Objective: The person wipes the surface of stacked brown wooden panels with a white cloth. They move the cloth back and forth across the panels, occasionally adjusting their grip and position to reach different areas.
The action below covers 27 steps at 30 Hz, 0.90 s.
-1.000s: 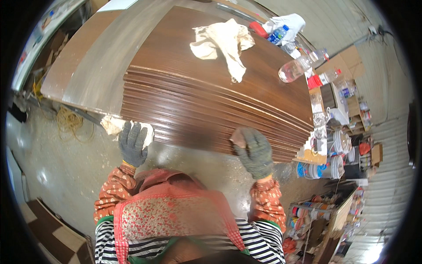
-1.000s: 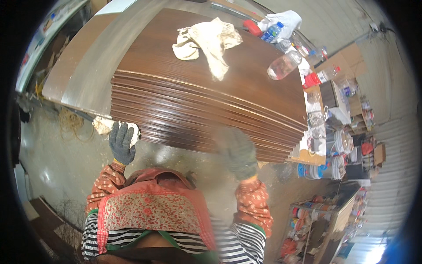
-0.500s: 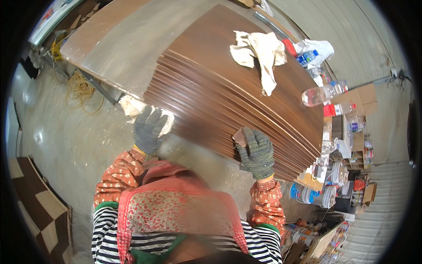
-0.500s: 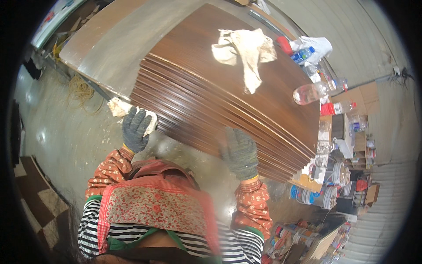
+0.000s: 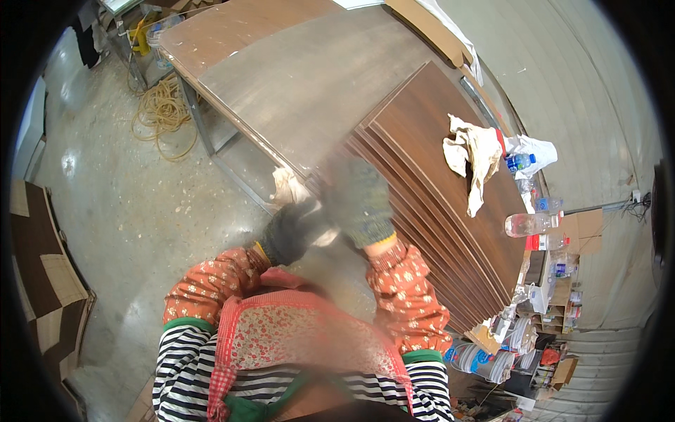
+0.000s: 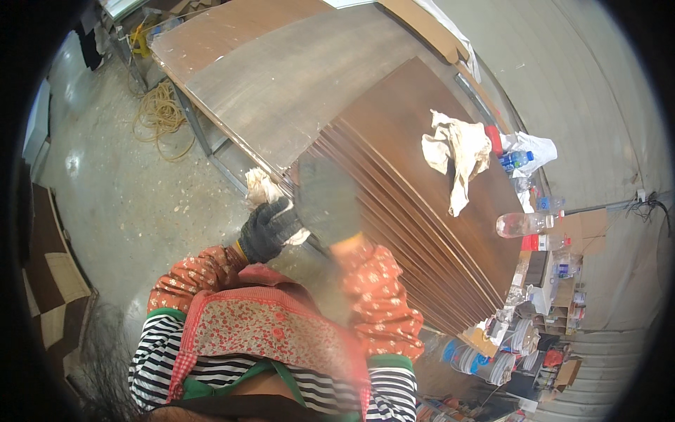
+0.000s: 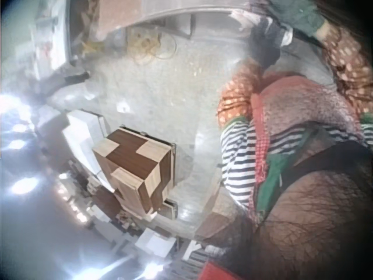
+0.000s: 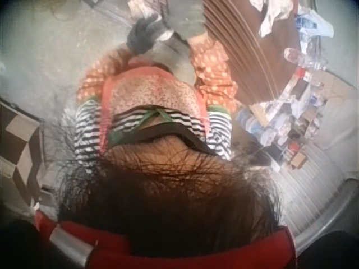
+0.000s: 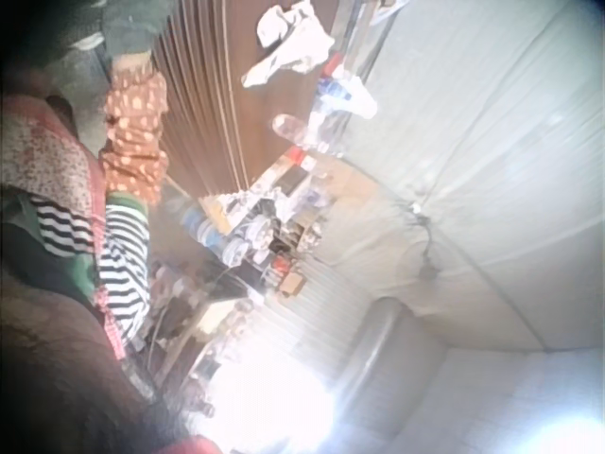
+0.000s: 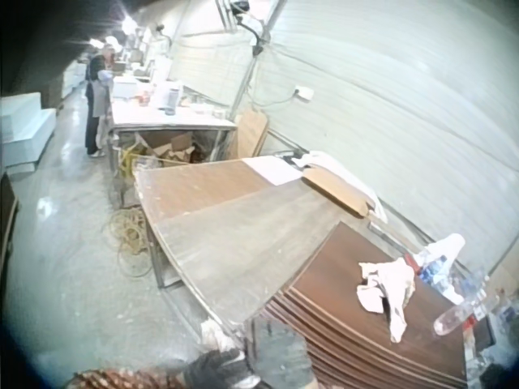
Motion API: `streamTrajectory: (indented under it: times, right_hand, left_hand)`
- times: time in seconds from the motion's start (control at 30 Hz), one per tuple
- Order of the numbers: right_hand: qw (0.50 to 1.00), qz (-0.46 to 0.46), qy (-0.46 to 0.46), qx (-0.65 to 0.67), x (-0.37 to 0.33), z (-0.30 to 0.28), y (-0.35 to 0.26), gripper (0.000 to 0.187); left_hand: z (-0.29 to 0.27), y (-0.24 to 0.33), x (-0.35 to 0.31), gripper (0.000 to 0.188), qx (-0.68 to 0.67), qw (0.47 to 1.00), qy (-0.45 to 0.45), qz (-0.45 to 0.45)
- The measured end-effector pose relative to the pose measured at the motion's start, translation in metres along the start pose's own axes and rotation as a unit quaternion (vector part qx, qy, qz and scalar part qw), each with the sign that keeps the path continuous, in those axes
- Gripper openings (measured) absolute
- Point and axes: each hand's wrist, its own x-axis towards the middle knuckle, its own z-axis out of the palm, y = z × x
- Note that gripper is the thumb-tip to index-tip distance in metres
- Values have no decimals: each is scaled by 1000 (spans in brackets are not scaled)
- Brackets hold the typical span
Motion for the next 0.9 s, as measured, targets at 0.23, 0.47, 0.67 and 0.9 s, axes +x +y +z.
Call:
streamTrajectory:
  times: [0.23, 0.47, 0.67, 0.9]
  right_hand:
    - [998, -18, -54, -27, 32, 16, -22, 20]
    - [997, 11, -2, -79, -28, 8, -13, 18]
    - [981, 138, -65, -118, -167, -60, 32, 26]
    - [915, 193, 16, -355, -418, -150, 103, 49]
  left_hand:
    - [13, -6, -24, 42, 2, 999, 32, -2]
    - [12, 10, -21, 44, 32, 996, 57, -54]
    - [7, 49, -9, 47, 52, 993, 71, -84]
    - [27, 123, 9, 45, -27, 996, 77, -42]
